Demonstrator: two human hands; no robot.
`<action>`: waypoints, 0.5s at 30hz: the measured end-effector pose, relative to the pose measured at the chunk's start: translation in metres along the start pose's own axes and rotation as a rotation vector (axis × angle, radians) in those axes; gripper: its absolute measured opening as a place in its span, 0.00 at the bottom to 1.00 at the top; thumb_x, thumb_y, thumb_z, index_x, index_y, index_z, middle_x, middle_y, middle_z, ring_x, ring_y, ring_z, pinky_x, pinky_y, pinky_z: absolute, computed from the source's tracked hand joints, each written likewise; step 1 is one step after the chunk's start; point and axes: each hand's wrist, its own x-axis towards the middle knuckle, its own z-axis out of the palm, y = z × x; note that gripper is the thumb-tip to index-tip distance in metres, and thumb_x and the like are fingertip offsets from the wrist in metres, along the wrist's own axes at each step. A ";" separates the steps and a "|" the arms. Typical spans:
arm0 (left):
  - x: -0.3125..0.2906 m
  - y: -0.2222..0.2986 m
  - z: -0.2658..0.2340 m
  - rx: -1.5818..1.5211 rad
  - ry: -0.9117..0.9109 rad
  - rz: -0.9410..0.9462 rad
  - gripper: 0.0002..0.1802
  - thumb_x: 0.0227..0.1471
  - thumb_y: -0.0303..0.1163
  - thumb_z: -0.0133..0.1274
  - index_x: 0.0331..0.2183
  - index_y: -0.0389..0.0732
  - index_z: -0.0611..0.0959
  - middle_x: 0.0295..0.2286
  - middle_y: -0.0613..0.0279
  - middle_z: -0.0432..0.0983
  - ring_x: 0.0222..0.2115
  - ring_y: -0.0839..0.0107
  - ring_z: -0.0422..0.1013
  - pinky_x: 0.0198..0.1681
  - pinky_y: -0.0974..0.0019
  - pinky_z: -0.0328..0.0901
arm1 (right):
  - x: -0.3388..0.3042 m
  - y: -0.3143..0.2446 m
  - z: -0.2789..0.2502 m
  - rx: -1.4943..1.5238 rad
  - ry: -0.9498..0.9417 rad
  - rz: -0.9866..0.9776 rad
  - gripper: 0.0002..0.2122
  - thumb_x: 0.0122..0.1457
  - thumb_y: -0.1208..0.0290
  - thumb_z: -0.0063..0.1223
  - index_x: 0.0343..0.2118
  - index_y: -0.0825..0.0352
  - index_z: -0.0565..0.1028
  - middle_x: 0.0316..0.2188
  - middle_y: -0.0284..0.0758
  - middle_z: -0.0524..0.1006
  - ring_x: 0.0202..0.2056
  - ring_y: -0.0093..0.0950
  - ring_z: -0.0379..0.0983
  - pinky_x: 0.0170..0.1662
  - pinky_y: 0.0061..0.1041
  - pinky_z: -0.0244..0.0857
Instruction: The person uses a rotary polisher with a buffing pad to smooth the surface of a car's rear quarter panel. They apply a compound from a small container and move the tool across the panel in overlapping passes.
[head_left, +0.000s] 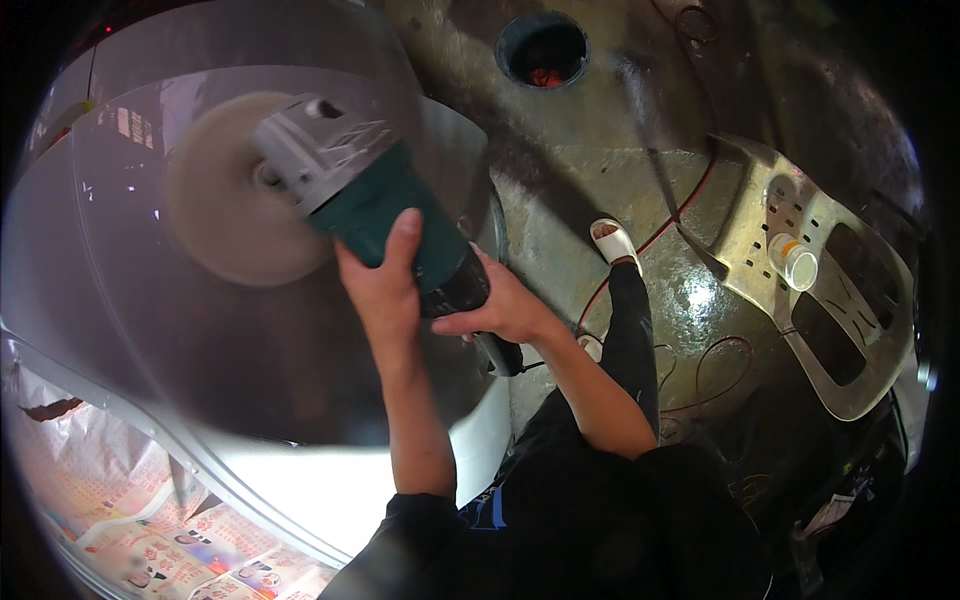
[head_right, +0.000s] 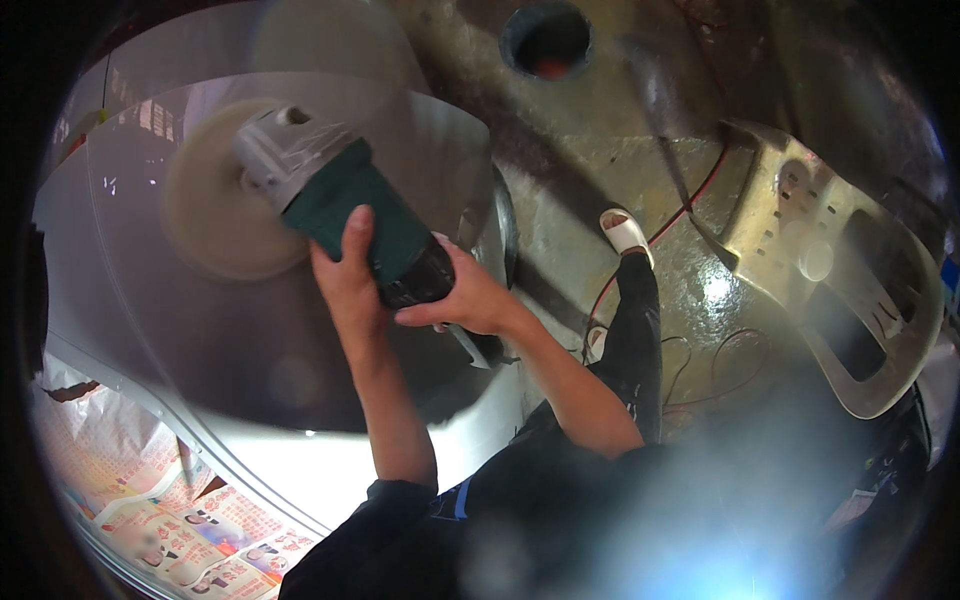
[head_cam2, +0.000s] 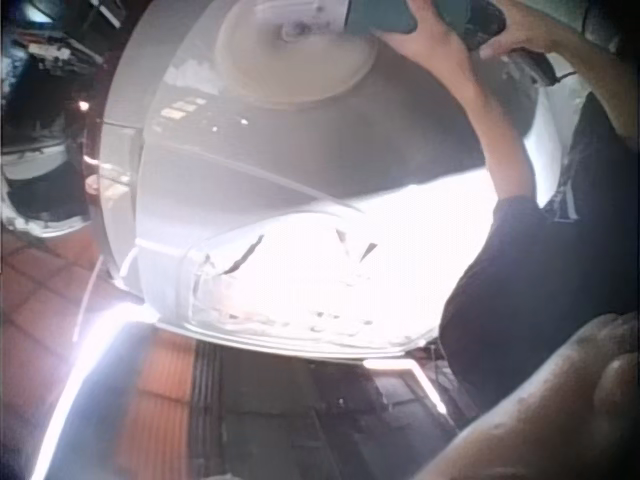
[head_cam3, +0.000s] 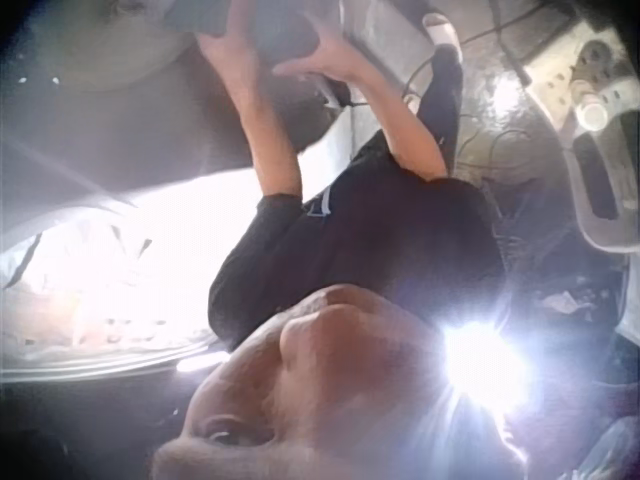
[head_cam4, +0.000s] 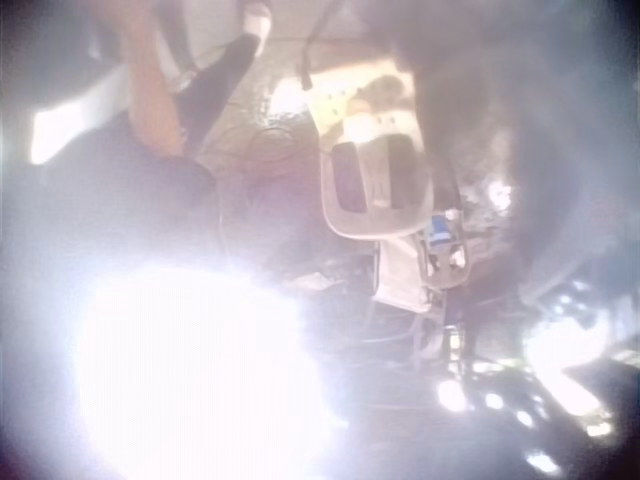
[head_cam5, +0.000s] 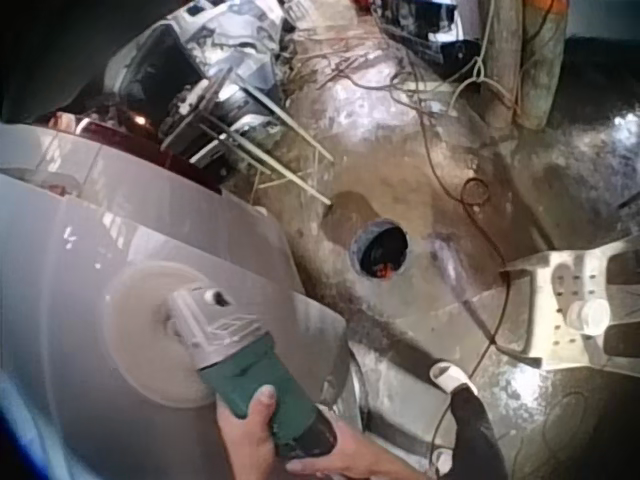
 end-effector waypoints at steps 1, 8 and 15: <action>0.001 -0.010 0.011 0.017 -0.022 -0.031 0.31 0.48 0.37 0.69 0.50 0.34 0.74 0.40 0.60 0.78 0.37 0.71 0.75 0.43 0.67 0.69 | 0.002 0.008 -0.009 0.022 0.034 0.005 0.33 0.43 0.71 0.75 0.52 0.66 0.66 0.30 0.29 0.74 0.25 0.20 0.71 0.25 0.23 0.68; 0.040 -0.166 0.083 0.358 -0.162 -0.323 0.49 0.34 0.55 0.72 0.51 0.33 0.74 0.43 0.48 0.79 0.42 0.55 0.77 0.48 0.58 0.69 | 0.006 0.078 -0.118 0.268 0.255 0.248 0.16 0.55 0.63 0.65 0.41 0.61 0.70 0.20 0.28 0.72 0.21 0.22 0.71 0.26 0.23 0.66; -0.022 -0.244 0.062 0.629 -0.190 -0.455 0.58 0.28 0.60 0.72 0.55 0.33 0.70 0.50 0.41 0.75 0.51 0.46 0.72 0.53 0.51 0.66 | -0.036 0.188 -0.148 0.542 0.297 0.425 0.13 0.58 0.58 0.61 0.38 0.57 0.70 0.20 0.28 0.73 0.21 0.24 0.72 0.28 0.27 0.68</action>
